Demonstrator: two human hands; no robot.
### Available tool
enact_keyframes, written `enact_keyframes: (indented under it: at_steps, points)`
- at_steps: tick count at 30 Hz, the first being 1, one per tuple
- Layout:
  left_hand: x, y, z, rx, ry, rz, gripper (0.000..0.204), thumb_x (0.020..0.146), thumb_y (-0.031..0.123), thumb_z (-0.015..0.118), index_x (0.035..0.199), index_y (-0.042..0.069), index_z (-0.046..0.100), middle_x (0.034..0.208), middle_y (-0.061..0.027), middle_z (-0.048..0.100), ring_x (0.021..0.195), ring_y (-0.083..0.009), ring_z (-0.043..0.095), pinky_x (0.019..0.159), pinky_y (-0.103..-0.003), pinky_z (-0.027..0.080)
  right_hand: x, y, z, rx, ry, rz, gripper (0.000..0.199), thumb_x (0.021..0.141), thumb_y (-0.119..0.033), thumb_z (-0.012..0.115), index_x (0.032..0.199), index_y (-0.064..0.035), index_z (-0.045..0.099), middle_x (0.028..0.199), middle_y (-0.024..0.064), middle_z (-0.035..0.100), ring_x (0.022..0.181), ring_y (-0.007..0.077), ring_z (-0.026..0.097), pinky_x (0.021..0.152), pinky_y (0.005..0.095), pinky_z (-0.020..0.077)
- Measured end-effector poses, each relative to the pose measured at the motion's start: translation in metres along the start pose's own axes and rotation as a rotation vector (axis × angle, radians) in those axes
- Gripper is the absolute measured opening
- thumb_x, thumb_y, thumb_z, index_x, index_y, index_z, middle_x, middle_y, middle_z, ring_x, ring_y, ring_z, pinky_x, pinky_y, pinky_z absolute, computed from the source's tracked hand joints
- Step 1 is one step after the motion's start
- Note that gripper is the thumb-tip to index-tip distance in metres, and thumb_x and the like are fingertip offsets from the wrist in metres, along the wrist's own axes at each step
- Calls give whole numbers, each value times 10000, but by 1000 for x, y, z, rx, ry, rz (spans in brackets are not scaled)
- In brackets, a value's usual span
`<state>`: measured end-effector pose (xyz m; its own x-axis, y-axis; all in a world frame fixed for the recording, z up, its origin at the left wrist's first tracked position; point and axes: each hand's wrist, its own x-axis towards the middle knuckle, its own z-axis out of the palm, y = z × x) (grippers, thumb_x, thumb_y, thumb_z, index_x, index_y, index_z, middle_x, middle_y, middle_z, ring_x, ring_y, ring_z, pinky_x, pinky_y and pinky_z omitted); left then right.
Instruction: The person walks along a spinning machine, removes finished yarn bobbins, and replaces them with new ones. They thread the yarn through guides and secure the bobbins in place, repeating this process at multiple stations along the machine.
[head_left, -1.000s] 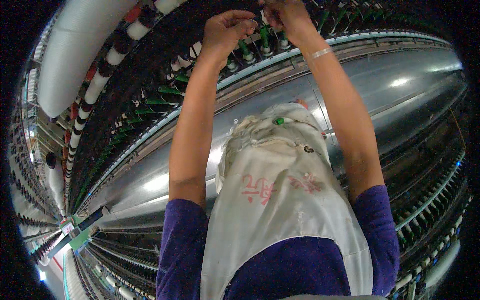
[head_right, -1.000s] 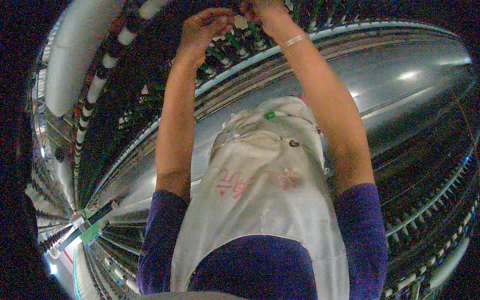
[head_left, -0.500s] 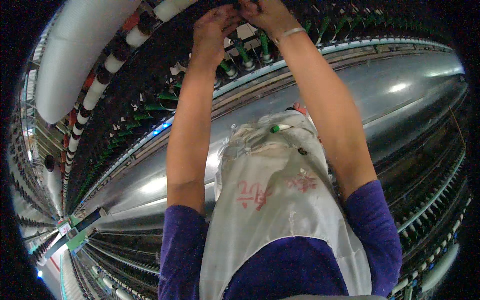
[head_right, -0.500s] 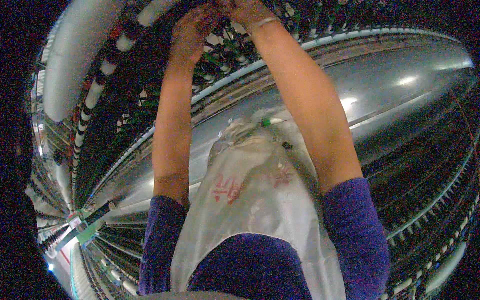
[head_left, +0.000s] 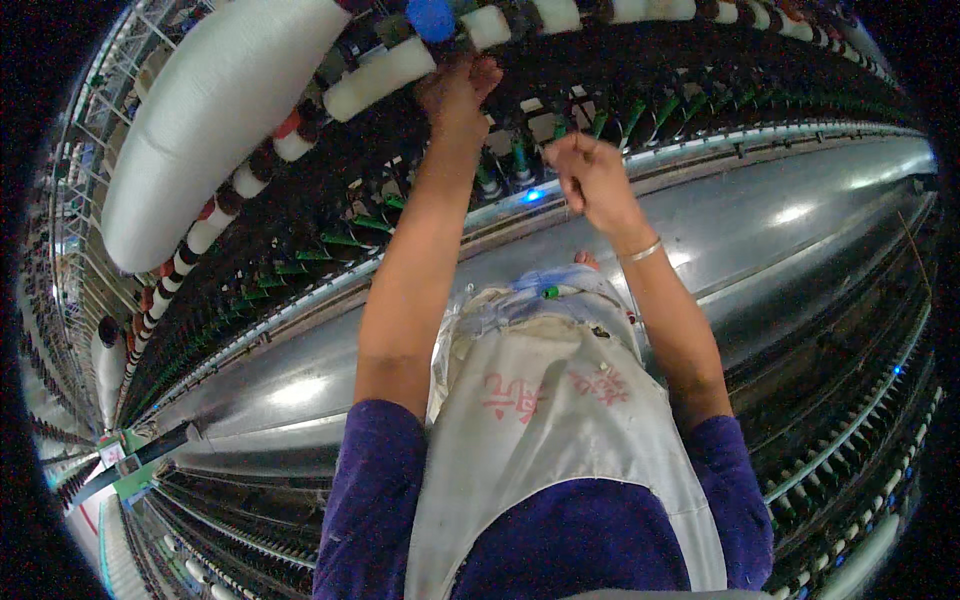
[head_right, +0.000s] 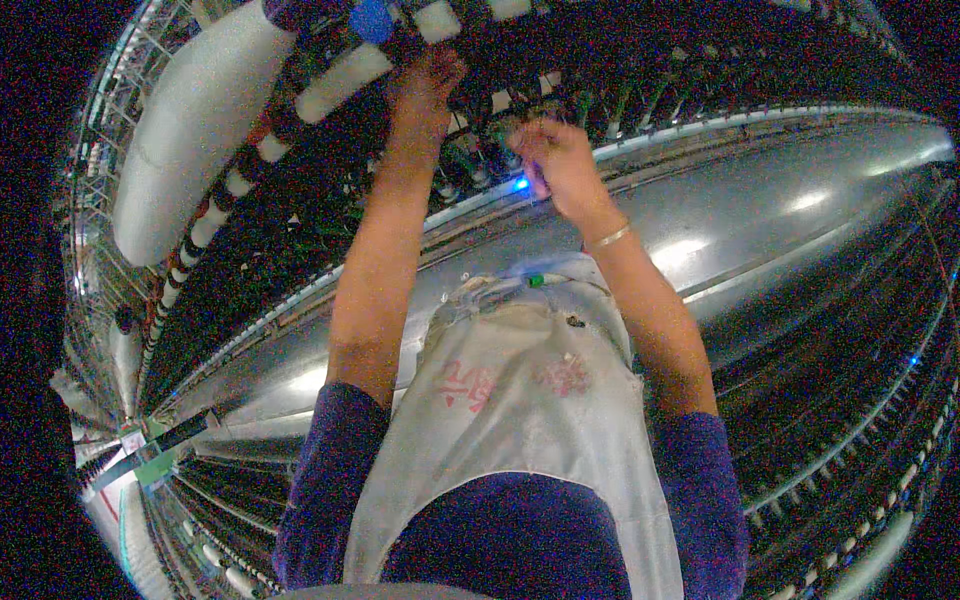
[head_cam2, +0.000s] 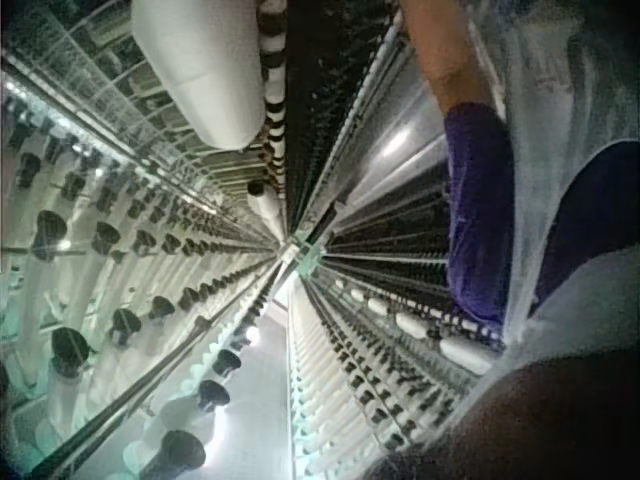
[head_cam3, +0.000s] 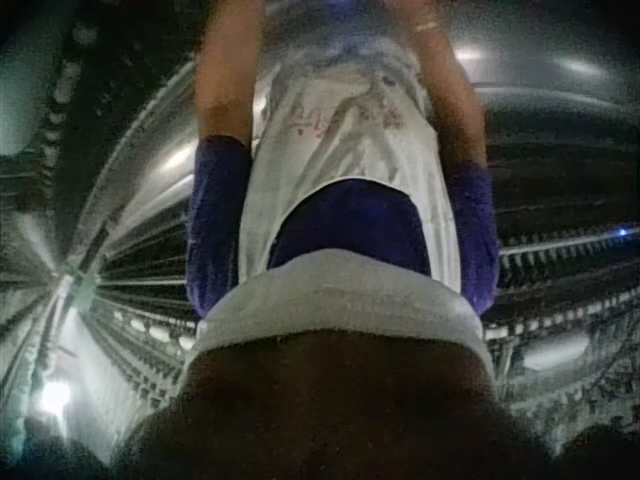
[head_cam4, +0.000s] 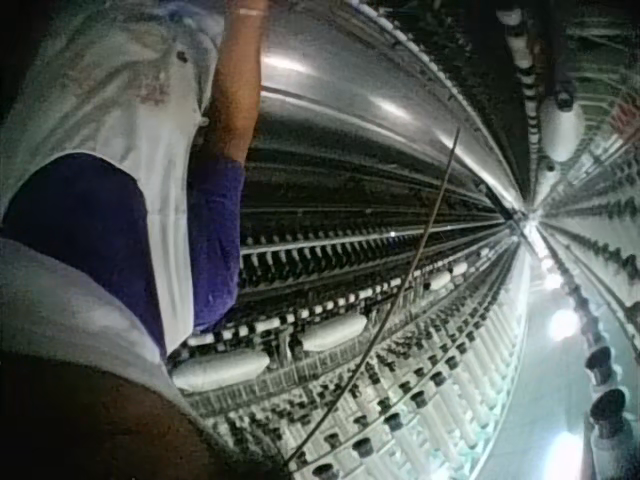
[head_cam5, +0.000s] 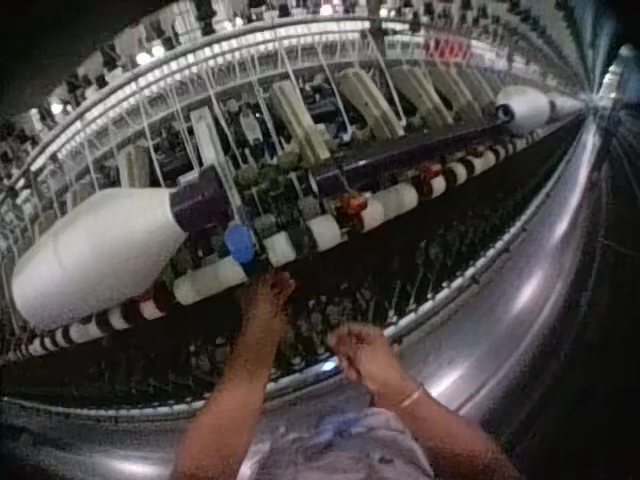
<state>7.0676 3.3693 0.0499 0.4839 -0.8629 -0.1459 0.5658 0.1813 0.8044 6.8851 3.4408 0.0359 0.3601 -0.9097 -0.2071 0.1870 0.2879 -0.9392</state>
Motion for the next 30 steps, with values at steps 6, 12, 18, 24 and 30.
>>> enact_keyframes:
  at_steps: [6, 12, 18, 24, 30]
  points:
    - [-16, -7, 10, 128, 183, 325, 76, 829, 41, 652, 851, -31, 645, 719, -63, 654, 578, -144, 594, 565, -281, 504, -51, 5, -24, -298, -366, 177, 119, 882, -190, 666, 887, -72, 652, 584, -10, 549, 411, 63, 450, 376, 206, 331]
    - [-74, -39, -125, 1247, -369, 307, 213, 792, 188, 616, 625, 56, 612, 582, -91, 579, 518, -169, 536, 529, -358, 403, -108, -19, -30, -1152, -897, -321, 138, 788, -121, 623, 843, 3, 650, 731, 206, 653, 623, 333, 653, 559, 433, 515]
    - [-172, -42, -252, 2037, -1227, -674, 566, 804, 410, 622, 1291, 125, 572, 1174, -154, 656, 1120, -330, 592, 1008, -439, 413, -102, 4, -11, -1296, -669, -490, 143, 738, -74, 584, 856, 3, 609, 670, 204, 632, 638, 358, 657, 574, 448, 522]
    - [-156, 84, -94, 1392, -926, -84, 371, 798, 59, 640, 1170, 60, 635, 1076, -163, 659, 945, -324, 638, 830, -383, 519, -85, -11, -23, -1386, -804, -611, 115, 768, -119, 566, 818, -44, 638, 667, 157, 647, 649, 313, 677, 551, 415, 516]
    - [-95, 232, 85, 1787, -415, 1293, 190, 685, 38, 739, 859, 108, 708, 855, -54, 657, 847, -254, 623, 756, -370, 504, -60, -28, -32, -1268, -906, -661, 304, 771, -138, 587, 1064, -92, 654, 834, 124, 688, 708, 316, 683, 604, 454, 505]
